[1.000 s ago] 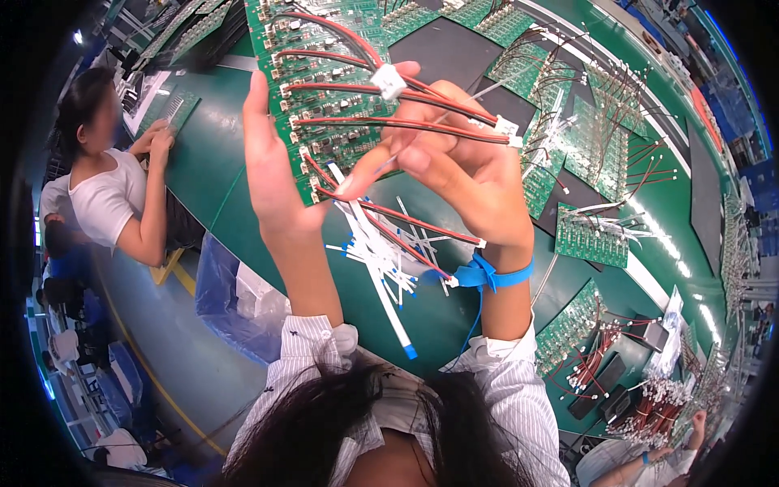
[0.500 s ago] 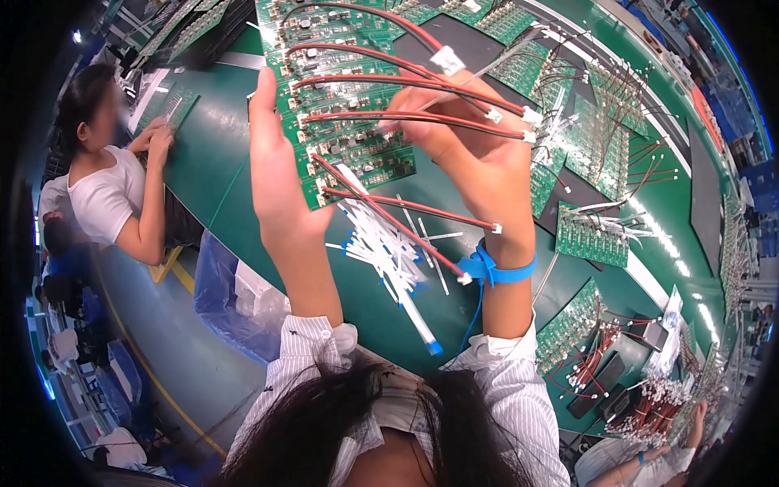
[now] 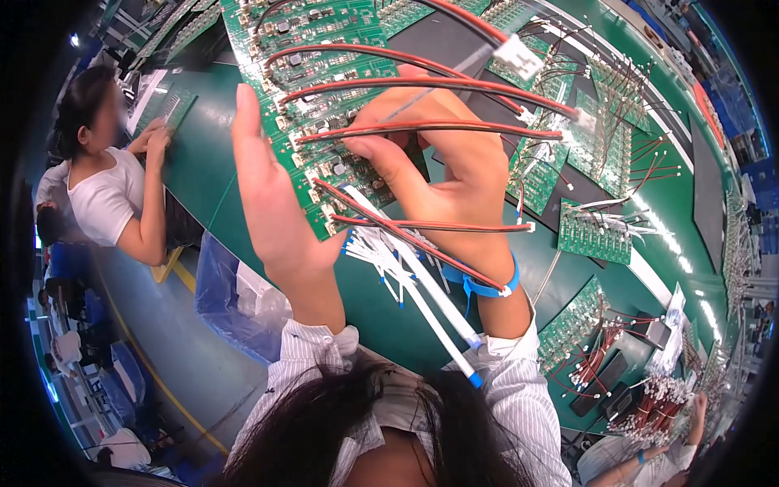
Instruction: The person connects wires and electrical connectors to multiple printed circuit boards by hand on an assembly line.
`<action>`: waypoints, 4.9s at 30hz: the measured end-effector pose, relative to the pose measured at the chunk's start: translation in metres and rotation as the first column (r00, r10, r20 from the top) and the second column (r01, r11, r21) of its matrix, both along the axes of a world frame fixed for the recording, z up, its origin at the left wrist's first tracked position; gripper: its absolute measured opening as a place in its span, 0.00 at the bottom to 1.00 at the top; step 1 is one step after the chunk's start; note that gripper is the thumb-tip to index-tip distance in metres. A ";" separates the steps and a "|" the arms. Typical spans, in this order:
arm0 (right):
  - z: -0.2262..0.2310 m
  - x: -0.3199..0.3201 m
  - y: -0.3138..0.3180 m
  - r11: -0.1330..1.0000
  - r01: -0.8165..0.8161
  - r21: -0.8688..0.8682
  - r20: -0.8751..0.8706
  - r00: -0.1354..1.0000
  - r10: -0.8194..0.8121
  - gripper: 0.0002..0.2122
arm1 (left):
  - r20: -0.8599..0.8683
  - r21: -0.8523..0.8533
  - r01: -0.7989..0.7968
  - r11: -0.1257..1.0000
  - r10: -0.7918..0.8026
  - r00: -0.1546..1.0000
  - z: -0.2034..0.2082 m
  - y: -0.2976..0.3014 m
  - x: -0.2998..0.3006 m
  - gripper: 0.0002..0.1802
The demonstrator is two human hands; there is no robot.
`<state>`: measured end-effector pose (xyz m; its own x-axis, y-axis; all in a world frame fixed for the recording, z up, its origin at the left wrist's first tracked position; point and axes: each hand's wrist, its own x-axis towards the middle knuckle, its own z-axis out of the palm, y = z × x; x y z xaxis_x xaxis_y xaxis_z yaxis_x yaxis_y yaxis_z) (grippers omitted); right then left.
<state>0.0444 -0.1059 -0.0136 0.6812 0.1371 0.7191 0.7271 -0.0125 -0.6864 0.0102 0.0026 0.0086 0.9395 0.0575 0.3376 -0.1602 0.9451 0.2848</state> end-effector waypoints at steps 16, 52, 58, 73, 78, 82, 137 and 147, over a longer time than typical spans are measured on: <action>-0.001 0.004 0.002 1.000 0.000 -0.015 0.057 0.998 0.001 0.04 | -0.003 0.126 0.059 0.990 -0.059 0.998 -0.018 0.012 0.012 0.23; -0.006 0.008 -0.001 0.995 -0.009 -0.097 0.131 0.991 0.022 0.07 | -0.033 0.257 -0.027 0.966 0.037 0.999 -0.016 0.009 0.013 0.23; -0.007 0.009 0.003 0.999 0.017 -0.039 0.155 0.988 -0.010 0.06 | -0.113 0.190 0.024 0.982 -0.002 0.994 -0.017 0.010 0.015 0.22; -0.007 0.008 0.001 1.000 -0.004 -0.024 0.140 0.990 0.007 0.08 | -0.116 0.137 0.077 0.988 -0.061 0.991 -0.017 0.011 0.015 0.23; -0.008 0.008 0.004 0.999 -0.010 -0.037 0.145 0.989 0.015 0.08 | -0.146 0.186 0.026 0.982 0.001 0.989 -0.018 0.013 0.016 0.23; -0.004 0.006 0.000 0.998 -0.006 -0.065 0.136 0.991 0.015 0.07 | -0.124 0.176 0.050 0.983 -0.028 0.992 -0.017 0.010 0.016 0.23; -0.012 0.013 -0.001 0.996 -0.091 0.001 -0.208 0.974 0.089 0.05 | -0.391 0.159 0.179 0.971 -0.105 0.914 -0.022 0.004 0.019 0.23; -0.004 0.005 0.000 0.993 -0.096 -0.075 -0.133 0.987 0.085 0.04 | -0.265 0.281 -0.026 0.959 0.103 0.959 -0.014 0.002 0.004 0.23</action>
<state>0.0498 -0.1058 -0.0176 0.7501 0.2567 0.6095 0.6327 -0.0100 -0.7743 0.0138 0.0045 -0.0054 0.9949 0.0637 0.0786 -0.0973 0.8154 0.5707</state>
